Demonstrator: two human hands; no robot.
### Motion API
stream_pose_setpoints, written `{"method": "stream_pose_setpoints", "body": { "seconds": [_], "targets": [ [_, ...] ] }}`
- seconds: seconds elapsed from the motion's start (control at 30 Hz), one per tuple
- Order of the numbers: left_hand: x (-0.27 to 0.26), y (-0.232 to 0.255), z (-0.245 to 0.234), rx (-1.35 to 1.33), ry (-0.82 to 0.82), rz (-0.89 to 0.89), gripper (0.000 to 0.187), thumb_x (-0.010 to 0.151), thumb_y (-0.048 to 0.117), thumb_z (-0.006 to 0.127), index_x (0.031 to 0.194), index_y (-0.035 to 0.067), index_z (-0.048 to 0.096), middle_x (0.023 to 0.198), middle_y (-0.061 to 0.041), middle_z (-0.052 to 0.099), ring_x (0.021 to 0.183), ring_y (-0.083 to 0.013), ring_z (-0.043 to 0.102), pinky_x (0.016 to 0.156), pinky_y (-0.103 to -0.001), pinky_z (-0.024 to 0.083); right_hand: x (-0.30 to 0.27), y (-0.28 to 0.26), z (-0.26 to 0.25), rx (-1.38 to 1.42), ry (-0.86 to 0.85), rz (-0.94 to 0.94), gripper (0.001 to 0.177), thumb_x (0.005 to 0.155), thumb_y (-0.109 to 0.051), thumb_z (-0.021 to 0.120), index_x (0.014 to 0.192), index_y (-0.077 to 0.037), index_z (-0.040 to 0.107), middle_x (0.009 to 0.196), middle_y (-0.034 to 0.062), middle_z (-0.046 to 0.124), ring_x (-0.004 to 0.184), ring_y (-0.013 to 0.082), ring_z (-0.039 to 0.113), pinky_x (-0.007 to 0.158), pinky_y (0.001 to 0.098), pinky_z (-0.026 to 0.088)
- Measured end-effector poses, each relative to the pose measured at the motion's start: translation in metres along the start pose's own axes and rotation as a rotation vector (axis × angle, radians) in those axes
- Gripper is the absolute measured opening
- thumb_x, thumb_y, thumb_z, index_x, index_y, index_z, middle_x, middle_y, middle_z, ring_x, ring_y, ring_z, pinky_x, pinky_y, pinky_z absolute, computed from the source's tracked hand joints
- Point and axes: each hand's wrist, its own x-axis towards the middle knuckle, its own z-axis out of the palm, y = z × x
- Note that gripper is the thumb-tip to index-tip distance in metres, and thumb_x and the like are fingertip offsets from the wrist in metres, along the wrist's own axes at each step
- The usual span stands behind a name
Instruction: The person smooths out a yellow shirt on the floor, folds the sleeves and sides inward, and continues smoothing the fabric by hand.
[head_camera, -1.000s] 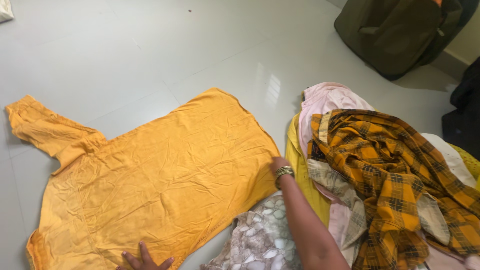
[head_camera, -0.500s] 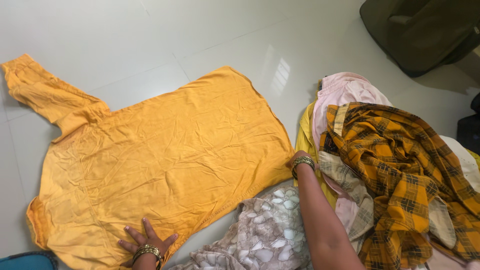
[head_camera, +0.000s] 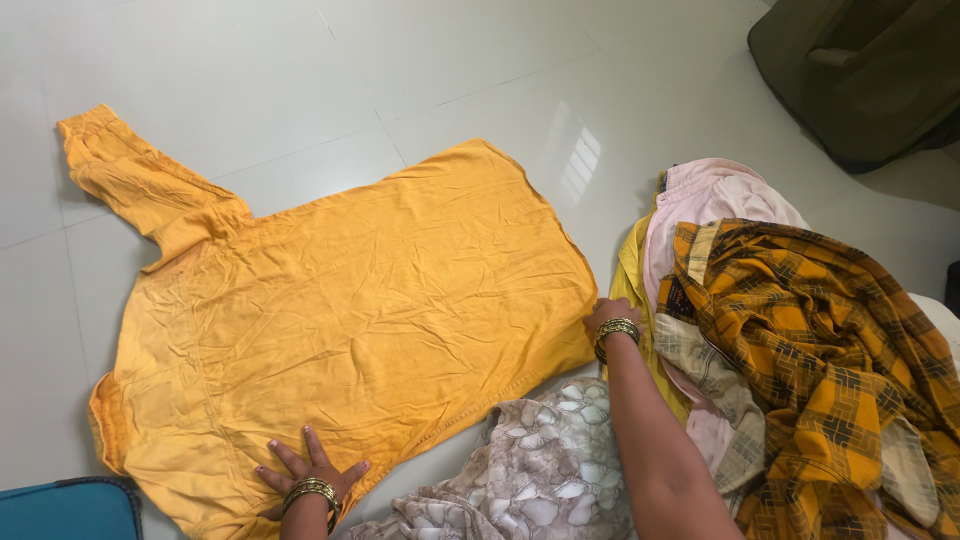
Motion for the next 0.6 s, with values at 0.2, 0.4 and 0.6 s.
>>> {"method": "stream_pose_setpoints", "body": {
  "seconds": [0.2, 0.4, 0.6],
  "targets": [
    [-0.009, 0.001, -0.005, -0.02, -0.016, -0.002, 0.14, 0.065, 0.095, 0.067, 0.156, 0.043, -0.026, 0.162, -0.013, -0.045, 0.147, -0.052, -0.029, 0.101, -0.083, 0.017, 0.027, 0.011, 0.013, 0.026, -0.04, -0.174, 0.042, 0.076, -0.035, 0.08, 0.114, -0.02, 0.073, 0.118, 0.0093, 0.074, 0.113, 0.0286, 0.068, 0.104, 0.038, 0.052],
    [-0.009, 0.001, -0.01, -0.034, -0.063, -0.004, 0.141, 0.067, 0.094, 0.068, 0.156, 0.043, -0.028, 0.16, -0.012, -0.047, 0.146, -0.0519, -0.031, 0.102, -0.083, 0.017, 0.038, 0.037, 0.023, 0.382, 0.171, -0.221, 0.019, 0.081, -0.017, 0.072, 0.1, -0.013, 0.076, 0.103, 0.0145, 0.079, 0.096, 0.0293, 0.074, 0.089, 0.0403, 0.058],
    [-0.025, 0.001, -0.018, -0.051, -0.026, 0.012, 0.141, 0.066, 0.092, 0.07, 0.157, 0.043, -0.025, 0.162, -0.012, -0.045, 0.148, -0.0512, -0.027, 0.104, -0.082, 0.018, 0.0, 0.009, 0.01, 0.207, 0.534, -0.168, 0.027, 0.081, -0.009, 0.071, 0.106, -0.017, 0.077, 0.118, 0.0163, 0.069, 0.103, 0.0367, 0.068, 0.091, 0.046, 0.055]
  ]
}}
